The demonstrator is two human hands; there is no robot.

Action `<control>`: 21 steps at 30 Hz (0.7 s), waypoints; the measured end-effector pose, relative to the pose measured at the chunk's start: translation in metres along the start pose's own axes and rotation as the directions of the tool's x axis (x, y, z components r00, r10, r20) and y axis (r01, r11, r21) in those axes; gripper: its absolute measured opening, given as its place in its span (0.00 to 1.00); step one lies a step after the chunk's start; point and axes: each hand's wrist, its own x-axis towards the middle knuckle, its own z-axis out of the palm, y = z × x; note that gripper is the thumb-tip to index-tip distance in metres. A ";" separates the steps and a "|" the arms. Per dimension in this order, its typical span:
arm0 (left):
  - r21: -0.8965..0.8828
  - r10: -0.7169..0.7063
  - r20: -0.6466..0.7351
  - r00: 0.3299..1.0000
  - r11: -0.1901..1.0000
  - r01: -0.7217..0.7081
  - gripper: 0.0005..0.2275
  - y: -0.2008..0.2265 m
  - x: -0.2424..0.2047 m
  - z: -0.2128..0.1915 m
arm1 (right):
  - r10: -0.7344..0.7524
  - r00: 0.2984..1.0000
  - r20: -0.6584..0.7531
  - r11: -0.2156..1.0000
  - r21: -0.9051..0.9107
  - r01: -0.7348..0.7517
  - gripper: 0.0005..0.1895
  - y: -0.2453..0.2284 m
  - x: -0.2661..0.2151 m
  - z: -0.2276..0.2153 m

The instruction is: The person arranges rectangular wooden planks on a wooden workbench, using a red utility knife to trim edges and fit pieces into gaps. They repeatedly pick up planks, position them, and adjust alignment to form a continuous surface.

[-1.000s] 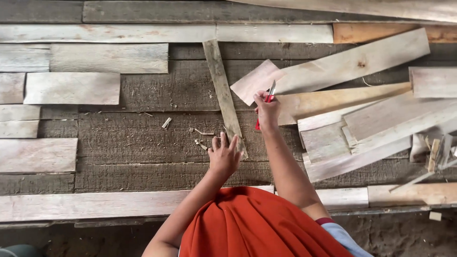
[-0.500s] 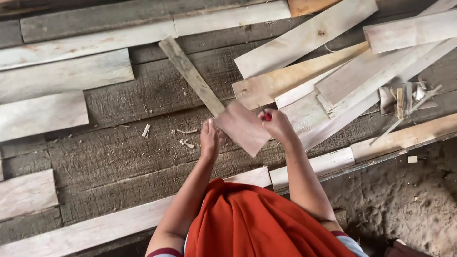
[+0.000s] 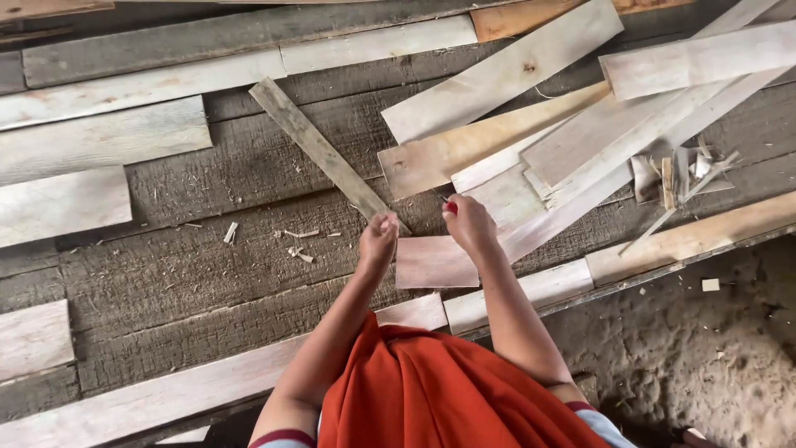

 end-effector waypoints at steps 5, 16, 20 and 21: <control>-0.091 0.103 -0.112 0.988 0.989 -0.113 0.23 0.046 0.031 0.010 | -0.152 0.982 -0.115 0.976 0.138 0.168 0.11 -0.023 0.031 -0.007; -0.366 -0.064 -0.046 0.997 0.929 0.043 0.20 0.028 0.083 0.025 | -0.330 0.935 -0.129 0.944 -0.026 0.329 0.21 -0.121 0.121 -0.012; -0.365 -0.042 0.090 0.995 0.928 0.072 0.24 0.032 0.083 0.012 | -0.310 0.947 -0.083 0.931 -0.229 0.285 0.29 -0.135 0.159 0.012; -0.370 -0.025 0.118 0.993 0.927 0.067 0.26 0.032 0.082 0.010 | -0.288 0.955 -0.073 0.925 -0.278 0.257 0.28 -0.133 0.168 0.020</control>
